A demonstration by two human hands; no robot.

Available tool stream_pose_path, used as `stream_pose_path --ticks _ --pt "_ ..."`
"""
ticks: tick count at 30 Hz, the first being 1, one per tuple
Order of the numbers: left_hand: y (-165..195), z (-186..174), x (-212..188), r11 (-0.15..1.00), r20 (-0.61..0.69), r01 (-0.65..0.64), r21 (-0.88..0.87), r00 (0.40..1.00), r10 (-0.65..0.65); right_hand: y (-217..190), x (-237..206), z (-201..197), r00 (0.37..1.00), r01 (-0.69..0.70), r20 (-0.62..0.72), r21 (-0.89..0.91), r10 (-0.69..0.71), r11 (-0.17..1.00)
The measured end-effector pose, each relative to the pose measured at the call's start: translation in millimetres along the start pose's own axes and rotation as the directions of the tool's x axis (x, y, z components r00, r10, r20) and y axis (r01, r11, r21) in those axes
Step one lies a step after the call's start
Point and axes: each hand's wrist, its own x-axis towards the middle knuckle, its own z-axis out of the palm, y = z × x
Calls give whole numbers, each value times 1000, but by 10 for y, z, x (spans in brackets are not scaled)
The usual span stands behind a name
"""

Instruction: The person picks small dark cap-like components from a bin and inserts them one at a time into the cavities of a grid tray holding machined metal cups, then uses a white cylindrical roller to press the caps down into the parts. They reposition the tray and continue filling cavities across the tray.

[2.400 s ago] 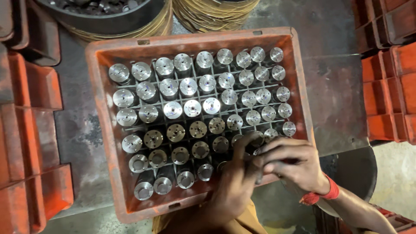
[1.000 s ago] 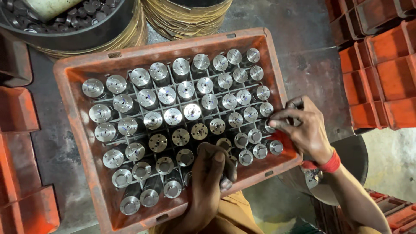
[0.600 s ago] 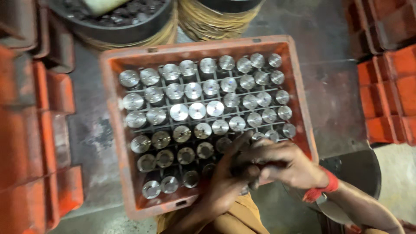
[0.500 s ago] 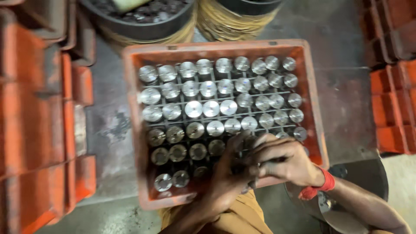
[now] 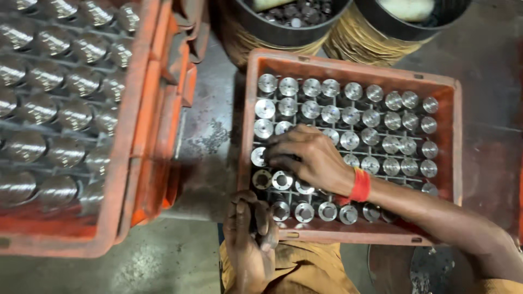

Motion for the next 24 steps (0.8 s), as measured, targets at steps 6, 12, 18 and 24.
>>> stream_pose_path --ticks 6,12,18,24 --pt "-19 -181 35 997 85 -79 4 993 78 -64 270 125 978 -193 81 32 190 981" --pt "-115 4 89 947 77 13 320 996 -39 -107 -48 -87 976 -218 79 377 204 900" --pt "-127 217 234 808 119 269 524 917 -382 31 -536 -249 936 -316 341 708 86 631" --pt "-139 134 365 987 101 -22 161 995 5 172 -467 -198 968 -241 -7 239 250 941"
